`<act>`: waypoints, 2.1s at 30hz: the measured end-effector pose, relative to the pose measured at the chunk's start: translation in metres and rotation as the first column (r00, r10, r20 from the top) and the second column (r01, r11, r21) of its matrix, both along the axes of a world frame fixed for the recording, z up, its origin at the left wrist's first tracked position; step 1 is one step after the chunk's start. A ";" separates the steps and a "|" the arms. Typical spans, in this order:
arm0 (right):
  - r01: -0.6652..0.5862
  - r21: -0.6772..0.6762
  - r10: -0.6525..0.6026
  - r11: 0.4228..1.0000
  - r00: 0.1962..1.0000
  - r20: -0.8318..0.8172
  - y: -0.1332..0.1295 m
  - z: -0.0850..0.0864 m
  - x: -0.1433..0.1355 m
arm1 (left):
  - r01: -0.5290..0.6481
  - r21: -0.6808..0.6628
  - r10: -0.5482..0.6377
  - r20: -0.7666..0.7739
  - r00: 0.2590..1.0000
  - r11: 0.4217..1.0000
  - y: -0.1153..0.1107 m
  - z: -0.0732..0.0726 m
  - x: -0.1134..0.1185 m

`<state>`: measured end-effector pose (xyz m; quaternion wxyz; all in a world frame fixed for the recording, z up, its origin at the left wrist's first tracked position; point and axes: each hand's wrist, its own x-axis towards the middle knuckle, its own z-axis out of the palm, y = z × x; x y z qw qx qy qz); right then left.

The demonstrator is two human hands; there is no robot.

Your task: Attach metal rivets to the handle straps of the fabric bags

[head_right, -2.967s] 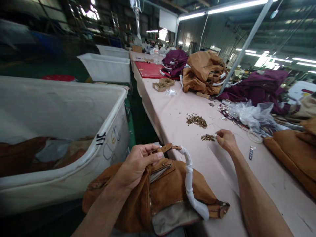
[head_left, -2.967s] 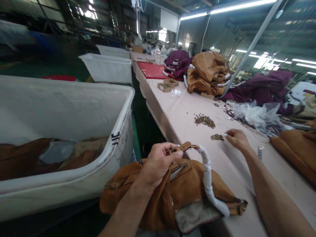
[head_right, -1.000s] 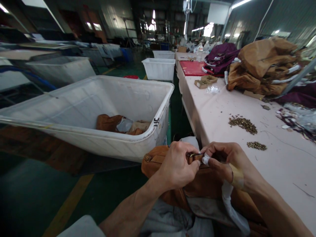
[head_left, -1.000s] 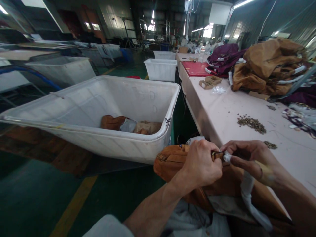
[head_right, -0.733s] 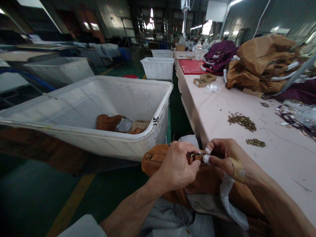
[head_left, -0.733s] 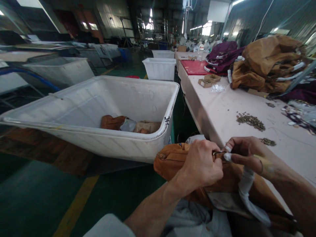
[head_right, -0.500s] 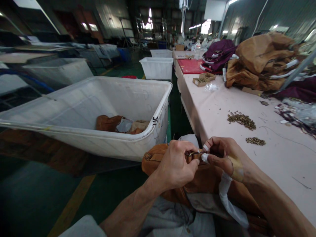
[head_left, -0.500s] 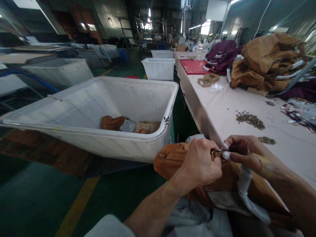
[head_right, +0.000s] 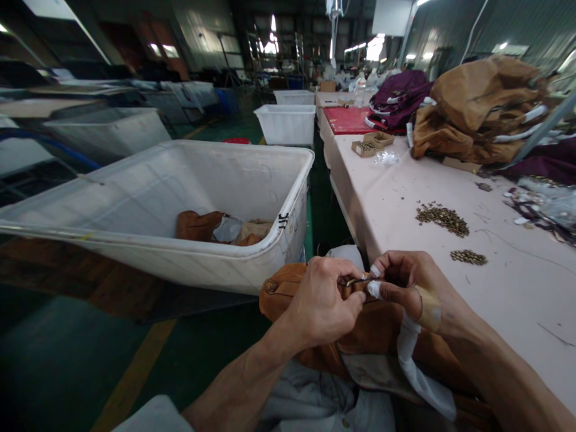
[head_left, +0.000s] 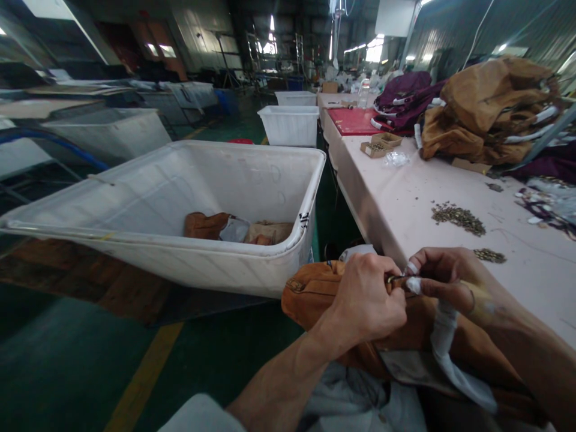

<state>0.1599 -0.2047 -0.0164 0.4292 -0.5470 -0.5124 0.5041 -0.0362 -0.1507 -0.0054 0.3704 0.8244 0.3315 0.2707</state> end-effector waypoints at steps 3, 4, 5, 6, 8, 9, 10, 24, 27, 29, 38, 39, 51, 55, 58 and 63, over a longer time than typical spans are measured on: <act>-0.001 -0.014 0.000 1.000 0.999 -0.041 0.002 -0.005 0.003 | -0.008 -0.033 0.009 0.002 1.000 0.999 0.001 -0.002 0.000; -0.008 -0.021 0.007 1.000 0.998 -0.057 0.002 -0.006 0.004 | -0.007 -0.060 0.007 0.008 1.000 0.998 0.002 -0.003 0.000; -0.015 -0.026 0.013 1.000 0.997 -0.075 0.002 -0.006 0.004 | 0.000 -0.097 0.002 0.018 1.000 0.995 0.004 -0.004 -0.001; -0.024 -0.032 0.021 0.999 0.996 -0.090 0.002 -0.005 0.005 | 0.015 -0.148 -0.010 0.035 0.999 0.989 0.006 -0.005 -0.001; -0.040 -0.047 0.034 0.998 0.992 -0.121 0.002 -0.004 0.004 | 0.067 -0.275 -0.043 0.093 0.995 0.959 0.010 -0.007 -0.003; -0.046 -0.054 0.038 0.998 0.990 -0.137 0.001 -0.004 0.003 | 0.097 -0.342 -0.053 0.135 0.989 0.935 0.012 -0.008 -0.004; -0.050 -0.059 0.040 0.997 0.987 -0.154 0.001 -0.003 0.002 | 0.123 -0.405 -0.051 0.182 0.982 0.906 0.014 -0.009 -0.005; -0.116 -0.109 0.089 0.987 0.969 -0.230 -0.003 -0.006 -0.004 | 0.338 -0.694 0.053 0.477 0.878 0.636 0.036 -0.017 -0.021; -0.122 -0.117 0.109 0.986 0.988 -0.109 -0.008 -0.006 -0.001 | 0.321 -0.696 -0.017 0.405 0.914 0.642 0.039 -0.018 -0.023; -0.131 -0.083 0.129 0.988 0.991 -0.025 -0.011 -0.003 0.001 | 0.329 -0.681 -0.109 0.346 0.932 0.654 0.039 -0.017 -0.022; -0.147 0.038 0.143 0.988 0.985 0.094 -0.016 0.012 -0.009 | 0.329 -0.646 -0.258 0.205 0.944 0.689 0.031 -0.010 -0.007; -0.111 0.055 0.105 0.992 0.989 0.100 -0.016 0.011 -0.012 | 0.293 -0.631 -0.244 0.167 0.955 0.718 0.030 -0.008 -0.006; 0.006 0.068 -0.012 0.998 0.996 0.089 -0.014 0.035 -0.025 | 0.263 -0.631 -0.194 0.177 0.965 0.730 0.034 -0.022 -0.023; 0.042 0.097 -0.055 0.994 0.990 0.134 -0.018 0.026 -0.018 | 0.272 -0.610 -0.212 0.171 0.962 0.744 0.037 -0.009 -0.026; 0.021 0.166 -0.048 0.986 0.986 0.159 -0.017 0.015 0.006 | 0.228 -0.577 -0.147 0.186 0.972 0.784 0.045 0.011 -0.038; -0.016 0.247 -0.073 0.969 0.935 0.347 0.003 0.002 0.041 | 0.186 -0.554 -0.051 0.250 0.967 0.812 0.043 0.038 -0.067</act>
